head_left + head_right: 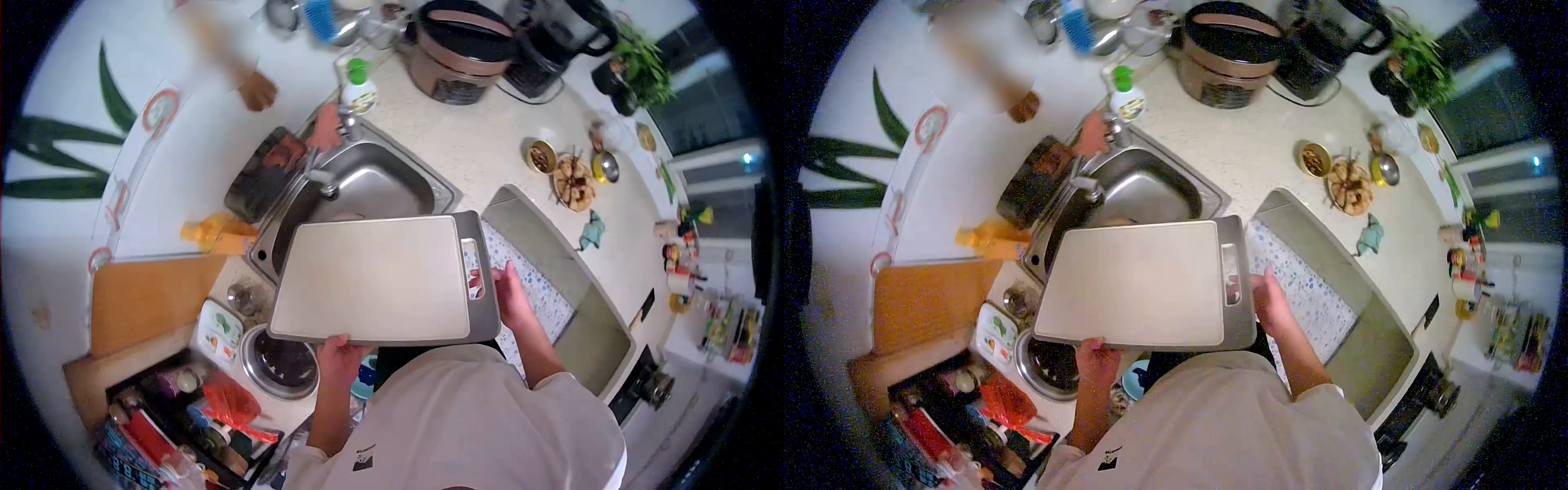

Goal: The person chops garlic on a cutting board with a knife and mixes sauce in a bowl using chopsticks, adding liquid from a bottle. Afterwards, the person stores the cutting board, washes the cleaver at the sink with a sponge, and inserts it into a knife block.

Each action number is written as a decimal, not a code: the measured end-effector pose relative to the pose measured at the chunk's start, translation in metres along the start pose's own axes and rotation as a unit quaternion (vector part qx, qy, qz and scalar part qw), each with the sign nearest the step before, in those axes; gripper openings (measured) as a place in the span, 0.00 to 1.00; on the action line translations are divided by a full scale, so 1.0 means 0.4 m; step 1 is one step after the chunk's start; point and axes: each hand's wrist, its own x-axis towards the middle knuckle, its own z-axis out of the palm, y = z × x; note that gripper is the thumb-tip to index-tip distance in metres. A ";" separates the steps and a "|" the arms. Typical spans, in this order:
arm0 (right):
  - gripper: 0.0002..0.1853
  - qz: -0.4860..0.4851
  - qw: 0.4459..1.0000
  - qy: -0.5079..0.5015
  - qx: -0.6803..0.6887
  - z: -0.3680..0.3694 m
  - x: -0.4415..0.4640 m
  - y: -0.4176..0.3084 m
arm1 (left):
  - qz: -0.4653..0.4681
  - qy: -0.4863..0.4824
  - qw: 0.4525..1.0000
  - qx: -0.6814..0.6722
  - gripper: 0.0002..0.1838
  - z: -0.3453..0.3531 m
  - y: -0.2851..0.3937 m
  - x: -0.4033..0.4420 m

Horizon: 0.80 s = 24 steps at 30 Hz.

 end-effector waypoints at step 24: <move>0.18 -0.290 0.865 0.333 0.237 -0.823 -0.933 0.040 | -0.297 -0.296 0.891 0.175 0.33 0.606 -1.010 -0.067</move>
